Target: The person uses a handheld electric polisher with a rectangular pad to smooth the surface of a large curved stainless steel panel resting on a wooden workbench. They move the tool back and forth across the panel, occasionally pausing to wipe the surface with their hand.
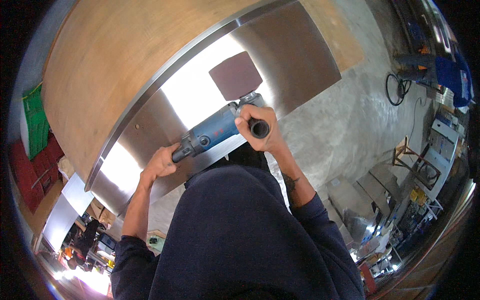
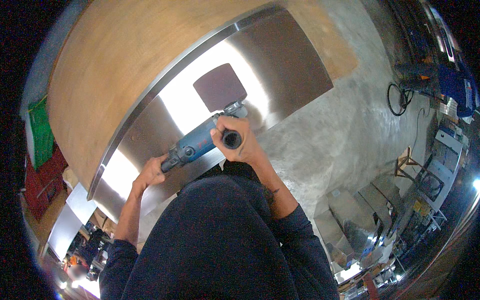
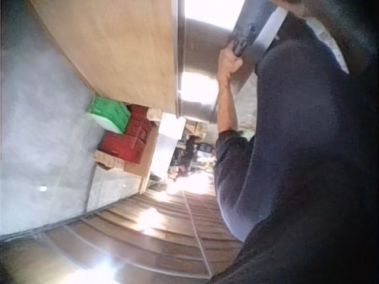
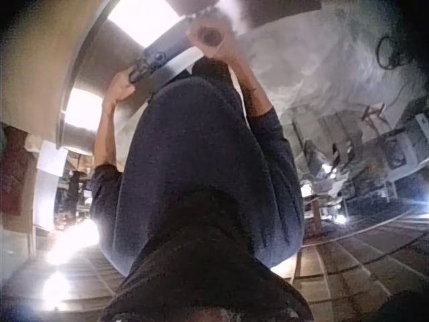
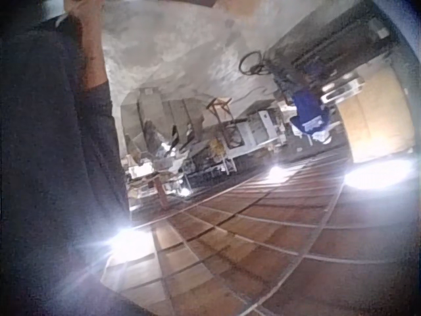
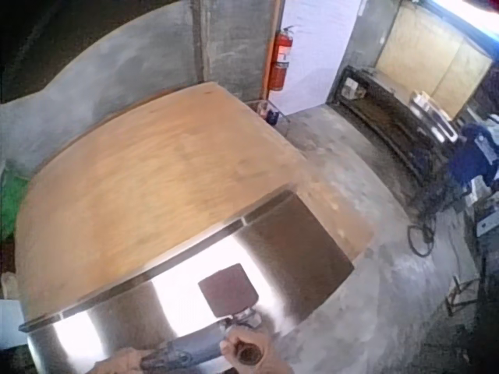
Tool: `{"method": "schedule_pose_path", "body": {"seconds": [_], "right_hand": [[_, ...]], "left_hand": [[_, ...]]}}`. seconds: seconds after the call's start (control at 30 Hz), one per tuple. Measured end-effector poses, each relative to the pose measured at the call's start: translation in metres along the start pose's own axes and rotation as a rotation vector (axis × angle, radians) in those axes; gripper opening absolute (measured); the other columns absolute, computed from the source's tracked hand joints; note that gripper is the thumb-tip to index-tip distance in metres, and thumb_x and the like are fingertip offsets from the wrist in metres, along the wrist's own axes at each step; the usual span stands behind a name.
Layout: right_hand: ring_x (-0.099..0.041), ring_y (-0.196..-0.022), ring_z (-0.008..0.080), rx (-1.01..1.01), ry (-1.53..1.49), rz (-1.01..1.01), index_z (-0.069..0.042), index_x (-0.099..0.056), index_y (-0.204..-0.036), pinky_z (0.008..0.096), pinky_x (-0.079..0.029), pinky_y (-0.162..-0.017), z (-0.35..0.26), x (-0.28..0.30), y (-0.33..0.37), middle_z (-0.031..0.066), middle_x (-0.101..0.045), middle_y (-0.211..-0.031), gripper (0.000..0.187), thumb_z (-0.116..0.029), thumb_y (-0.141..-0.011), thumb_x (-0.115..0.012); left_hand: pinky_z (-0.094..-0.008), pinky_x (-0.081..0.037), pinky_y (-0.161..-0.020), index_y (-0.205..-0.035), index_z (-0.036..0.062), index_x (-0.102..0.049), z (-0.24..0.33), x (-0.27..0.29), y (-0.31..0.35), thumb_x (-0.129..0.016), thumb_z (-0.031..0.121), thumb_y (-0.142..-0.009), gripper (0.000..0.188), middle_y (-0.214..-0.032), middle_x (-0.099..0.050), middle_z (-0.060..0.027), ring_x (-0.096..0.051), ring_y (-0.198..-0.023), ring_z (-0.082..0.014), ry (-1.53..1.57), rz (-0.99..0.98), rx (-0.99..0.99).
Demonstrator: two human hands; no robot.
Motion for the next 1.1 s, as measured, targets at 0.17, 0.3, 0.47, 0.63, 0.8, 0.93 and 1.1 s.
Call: {"method": "schedule_pose_path", "body": {"seconds": [0.17, 0.3, 0.47, 0.63, 0.8, 0.93, 1.1], "right_hand": [[-0.037, -0.058, 0.0087, 0.044, 0.058, 0.009, -0.006, -0.043, -0.071, 0.0308, -0.029, -0.052, -0.008, 0.032, -0.014, 0.001, -0.041, -0.062, 0.035, -0.008, -0.096, -0.067], [-0.037, -0.058, 0.0089, 0.038, 0.053, 0.026, -0.006, -0.043, -0.071, 0.0309, -0.03, -0.052, -0.002, 0.057, -0.022, 0.001, -0.041, -0.063, 0.035, -0.008, -0.095, -0.068], [-0.038, -0.06, 0.009, 0.037, 0.025, 0.048, -0.006, -0.044, -0.071, 0.0308, -0.032, -0.054, -0.005, 0.092, -0.035, 0.0004, -0.043, -0.064, 0.034, -0.007, -0.096, -0.067], [-0.041, -0.062, 0.0071, 0.07, 0.031, 0.064, -0.005, -0.047, -0.072, 0.0293, -0.034, -0.055, 0.0, 0.131, -0.043, -0.0003, -0.046, -0.065, 0.031, -0.007, -0.094, -0.068], [-0.042, -0.062, 0.0072, 0.047, 0.009, 0.086, -0.006, -0.046, -0.072, 0.0289, -0.035, -0.055, -0.001, 0.166, -0.052, -0.0001, -0.046, -0.065, 0.032, -0.007, -0.094, -0.069], [-0.043, -0.064, 0.008, 0.067, 0.058, 0.072, -0.004, -0.046, -0.072, 0.0289, -0.035, -0.057, 0.003, 0.199, -0.061, -0.0005, -0.047, -0.067, 0.033, -0.007, -0.096, -0.068], [-0.045, -0.064, 0.0091, 0.051, -0.031, 0.086, -0.003, -0.048, -0.073, 0.0287, -0.039, -0.059, 0.006, 0.233, -0.073, 0.0, -0.05, -0.068, 0.032, -0.009, -0.097, -0.069]], "left_hand": [[-0.0496, -0.051, -0.083, -0.122, 0.0003, -0.063, 0.01, -0.007, -0.026, -0.063, 0.005, -0.067, 0.055, -0.091, -0.066, -0.031, -0.067, -0.09, -0.0496, 0.048, 0.001, -0.05], [-0.0427, -0.052, -0.079, -0.123, 0.0012, -0.066, 0.039, -0.001, -0.043, -0.062, 0.006, -0.065, 0.058, -0.087, -0.065, -0.0271, -0.066, -0.078, -0.0386, 0.008, -0.019, 0.012], [-0.0474, -0.052, -0.078, -0.123, 0.0006, -0.065, 0.067, -0.002, -0.066, -0.065, 0.005, -0.07, 0.054, -0.085, -0.066, -0.0275, -0.068, -0.078, -0.0418, 0.009, 0.007, -0.073], [-0.0476, -0.053, -0.083, -0.128, -0.0021, -0.064, 0.114, 0.002, -0.086, -0.069, 0.009, -0.072, 0.057, -0.09, -0.07, -0.0287, -0.071, -0.086, -0.0444, -0.014, -0.037, -0.012], [-0.0508, -0.053, -0.09, -0.134, -0.0061, -0.06, 0.135, -0.003, -0.107, -0.071, 0.012, -0.074, 0.064, -0.101, -0.07, -0.0336, -0.071, -0.098, -0.048, -0.039, -0.02, -0.033], [-0.0527, -0.053, -0.092, -0.136, -0.0089, -0.057, 0.154, -0.008, -0.129, -0.071, 0.013, -0.075, 0.066, -0.106, -0.07, -0.035, -0.069, -0.102, -0.0494, -0.067, -0.022, -0.078], [-0.0528, -0.054, -0.096, -0.135, -0.0092, -0.057, 0.194, -0.004, -0.145, -0.07, 0.012, -0.075, 0.065, -0.114, -0.069, -0.0345, -0.069, -0.103, -0.05, -0.043, 0.008, -0.078]]}}
Point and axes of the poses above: each hand's wrist, its own y-axis away from the middle knuckle, its own x-axis out of the back of the hand, z = x × y, the point moved 6 cm from there along -y, towards the middle knuckle
